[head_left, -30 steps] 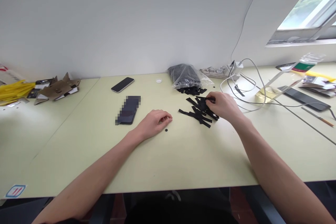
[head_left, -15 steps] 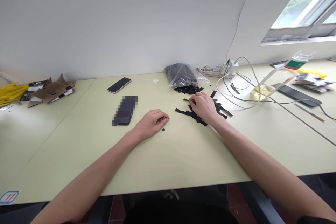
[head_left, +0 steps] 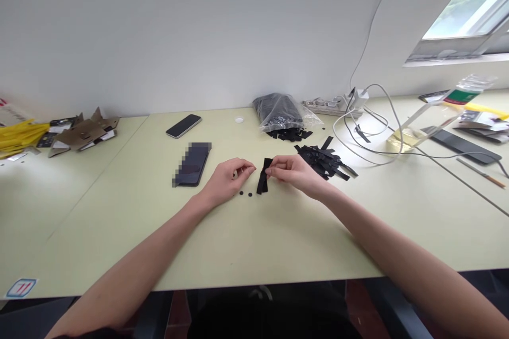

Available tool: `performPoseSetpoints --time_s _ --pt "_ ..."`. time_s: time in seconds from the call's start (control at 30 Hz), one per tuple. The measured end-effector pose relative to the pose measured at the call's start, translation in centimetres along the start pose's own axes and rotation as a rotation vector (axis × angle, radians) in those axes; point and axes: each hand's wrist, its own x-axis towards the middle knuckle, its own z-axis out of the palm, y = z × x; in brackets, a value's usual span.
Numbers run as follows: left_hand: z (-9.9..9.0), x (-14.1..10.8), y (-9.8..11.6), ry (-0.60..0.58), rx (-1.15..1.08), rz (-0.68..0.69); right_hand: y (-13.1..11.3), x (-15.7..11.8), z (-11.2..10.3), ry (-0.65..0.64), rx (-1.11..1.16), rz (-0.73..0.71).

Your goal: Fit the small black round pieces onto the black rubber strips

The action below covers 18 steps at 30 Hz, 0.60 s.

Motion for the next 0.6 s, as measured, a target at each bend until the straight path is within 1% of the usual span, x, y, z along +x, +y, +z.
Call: performPoseSetpoints --time_s 0.07,0.13,0.2,0.3,0.37,0.43,0.6 --pt "-0.1 -0.1 0.2 -0.040 -0.055 -0.035 0.4 0.1 0.6 -0.019 -0.040 0.019" --pt "-0.2 -0.2 0.3 -0.103 -0.106 -0.066 0.8 0.2 0.9 -0.004 -0.067 0.021" --pt "-0.2 -0.3 0.5 -0.140 -0.141 -0.082 1.0 0.2 1.0 0.010 -0.055 0.016" --pt "-0.3 -0.3 0.6 -0.139 -0.169 -0.104 1.2 0.3 1.1 -0.004 0.024 0.007" --pt "-0.4 -0.3 0.5 -0.140 -0.179 -0.142 1.2 0.3 1.0 -0.028 0.053 0.001" --pt "-0.4 -0.2 0.4 -0.137 -0.179 -0.175 1.3 0.4 1.0 -0.042 0.058 0.000" --pt "-0.9 0.1 -0.2 -0.093 -0.154 -0.202 1.7 0.5 0.9 -0.050 0.045 -0.002"
